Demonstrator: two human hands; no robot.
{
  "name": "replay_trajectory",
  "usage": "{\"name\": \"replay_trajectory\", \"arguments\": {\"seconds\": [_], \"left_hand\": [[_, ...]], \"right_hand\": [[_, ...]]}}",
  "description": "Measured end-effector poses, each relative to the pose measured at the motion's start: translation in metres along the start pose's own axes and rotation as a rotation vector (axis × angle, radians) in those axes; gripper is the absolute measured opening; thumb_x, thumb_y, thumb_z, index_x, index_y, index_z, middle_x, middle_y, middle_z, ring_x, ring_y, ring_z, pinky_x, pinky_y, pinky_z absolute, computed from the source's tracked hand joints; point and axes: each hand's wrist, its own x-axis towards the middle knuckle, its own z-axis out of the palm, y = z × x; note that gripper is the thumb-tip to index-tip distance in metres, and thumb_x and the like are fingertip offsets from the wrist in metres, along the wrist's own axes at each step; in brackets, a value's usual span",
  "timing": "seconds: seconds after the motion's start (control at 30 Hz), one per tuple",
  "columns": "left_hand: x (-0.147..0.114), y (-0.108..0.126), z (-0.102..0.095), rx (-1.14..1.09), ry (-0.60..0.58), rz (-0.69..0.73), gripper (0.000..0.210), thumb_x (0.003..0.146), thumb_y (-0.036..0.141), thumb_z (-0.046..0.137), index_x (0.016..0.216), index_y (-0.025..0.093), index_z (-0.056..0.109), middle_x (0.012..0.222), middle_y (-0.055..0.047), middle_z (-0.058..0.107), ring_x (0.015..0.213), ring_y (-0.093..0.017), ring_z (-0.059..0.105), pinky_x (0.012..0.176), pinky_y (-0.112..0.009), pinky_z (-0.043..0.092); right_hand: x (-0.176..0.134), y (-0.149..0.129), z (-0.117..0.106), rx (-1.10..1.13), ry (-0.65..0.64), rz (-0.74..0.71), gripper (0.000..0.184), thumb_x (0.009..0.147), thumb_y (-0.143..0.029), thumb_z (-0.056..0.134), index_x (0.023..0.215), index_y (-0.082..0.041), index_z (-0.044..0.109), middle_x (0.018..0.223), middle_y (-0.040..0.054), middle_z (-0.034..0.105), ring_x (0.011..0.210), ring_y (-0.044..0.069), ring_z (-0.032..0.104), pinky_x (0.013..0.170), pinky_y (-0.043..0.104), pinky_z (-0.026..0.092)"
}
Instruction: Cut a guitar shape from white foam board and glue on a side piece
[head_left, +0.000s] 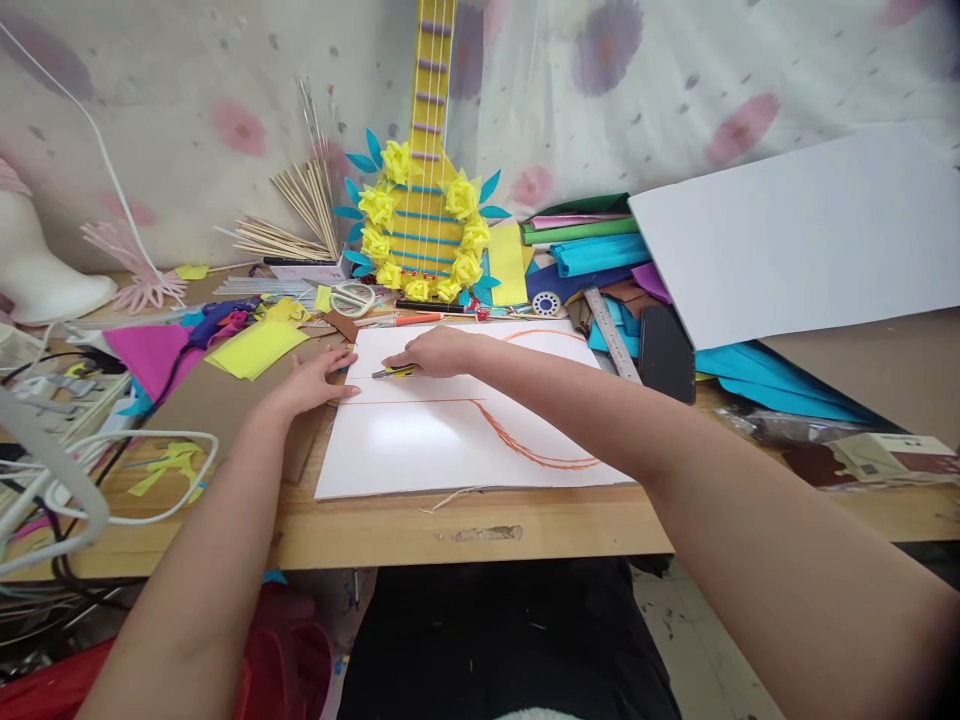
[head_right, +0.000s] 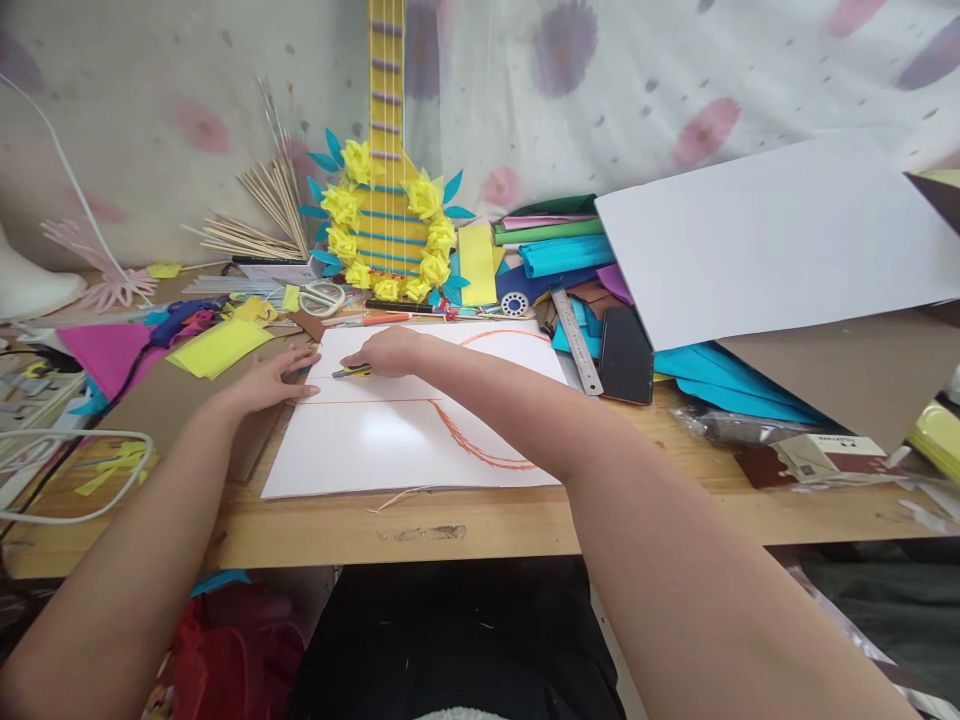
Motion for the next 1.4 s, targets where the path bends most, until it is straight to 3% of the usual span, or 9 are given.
{"name": "replay_trajectory", "arguments": {"seconds": [0.2, 0.5, 0.93, 1.13, 1.23, 1.3, 1.4], "left_hand": [[0.000, 0.001, -0.002, 0.029, -0.007, -0.009, 0.075, 0.068, 0.053, 0.063, 0.136, 0.027, 0.042, 0.135, -0.010, 0.053, 0.143, -0.028, 0.012, 0.107, -0.059, -0.015], [-0.001, 0.014, -0.005, 0.073, -0.009, -0.011, 0.073, 0.068, 0.048, 0.067, 0.135, 0.028, 0.044, 0.133, -0.008, 0.055, 0.143, -0.029, 0.011, 0.107, -0.062, -0.013], [-0.006, 0.026, -0.010, 0.234, -0.068, -0.047, 0.071, 0.077, 0.044, 0.060, 0.141, 0.026, 0.036, 0.137, -0.006, 0.051, 0.144, -0.027, 0.006, 0.106, -0.065, -0.011], [-0.004, 0.039, -0.017, 0.333, -0.086, -0.013, 0.078, 0.074, 0.045, 0.061, 0.143, 0.023, 0.034, 0.137, -0.008, 0.051, 0.143, -0.029, 0.011, 0.108, -0.064, -0.008], [0.003, 0.057, -0.010, 0.362, -0.089, 0.072, 0.088, 0.069, 0.053, 0.063, 0.145, 0.021, 0.032, 0.145, -0.010, 0.041, 0.143, -0.029, 0.012, 0.112, -0.055, -0.007], [0.008, 0.071, 0.002, 0.334, -0.070, 0.129, 0.095, 0.066, 0.061, 0.063, 0.146, 0.020, 0.030, 0.152, -0.011, 0.028, 0.144, -0.029, 0.008, 0.115, -0.049, -0.004], [0.014, 0.082, 0.024, 0.244, -0.105, 0.219, 0.101, 0.064, 0.064, 0.063, 0.148, 0.021, 0.025, 0.155, -0.008, 0.020, 0.144, -0.026, 0.006, 0.116, -0.046, -0.002]], "right_hand": [[-0.004, 0.004, 0.003, -0.001, 0.005, -0.004, 0.052, 0.092, -0.025, 0.040, 0.143, -0.034, 0.036, 0.116, 0.0076, 0.065, 0.087, 0.018, 0.061, 0.061, 0.026, 0.031], [-0.010, 0.013, 0.011, 0.018, 0.009, -0.024, 0.052, 0.092, -0.027, 0.041, 0.143, -0.031, 0.037, 0.112, 0.0086, 0.066, 0.085, 0.018, 0.059, 0.061, 0.026, 0.029], [-0.022, 0.024, 0.018, 0.025, 0.031, -0.027, 0.050, 0.092, -0.030, 0.038, 0.142, -0.033, 0.039, 0.110, 0.0076, 0.067, 0.080, 0.017, 0.059, 0.060, 0.026, 0.028], [-0.026, 0.022, 0.020, 0.015, 0.045, -0.013, 0.049, 0.093, -0.028, 0.038, 0.142, -0.032, 0.039, 0.108, 0.0077, 0.067, 0.082, 0.017, 0.059, 0.059, 0.026, 0.027], [-0.031, 0.017, 0.018, 0.029, 0.070, -0.005, 0.048, 0.093, -0.027, 0.038, 0.141, -0.030, 0.041, 0.108, 0.0083, 0.067, 0.084, 0.017, 0.060, 0.059, 0.026, 0.028], [-0.034, 0.013, 0.017, 0.028, 0.074, 0.018, 0.047, 0.092, -0.026, 0.040, 0.139, -0.030, 0.044, 0.109, 0.0087, 0.066, 0.086, 0.018, 0.061, 0.060, 0.026, 0.029], [-0.036, 0.009, 0.014, 0.024, 0.068, 0.045, 0.046, 0.091, -0.024, 0.042, 0.136, -0.030, 0.046, 0.112, 0.0087, 0.065, 0.092, 0.020, 0.061, 0.062, 0.026, 0.031]]}}
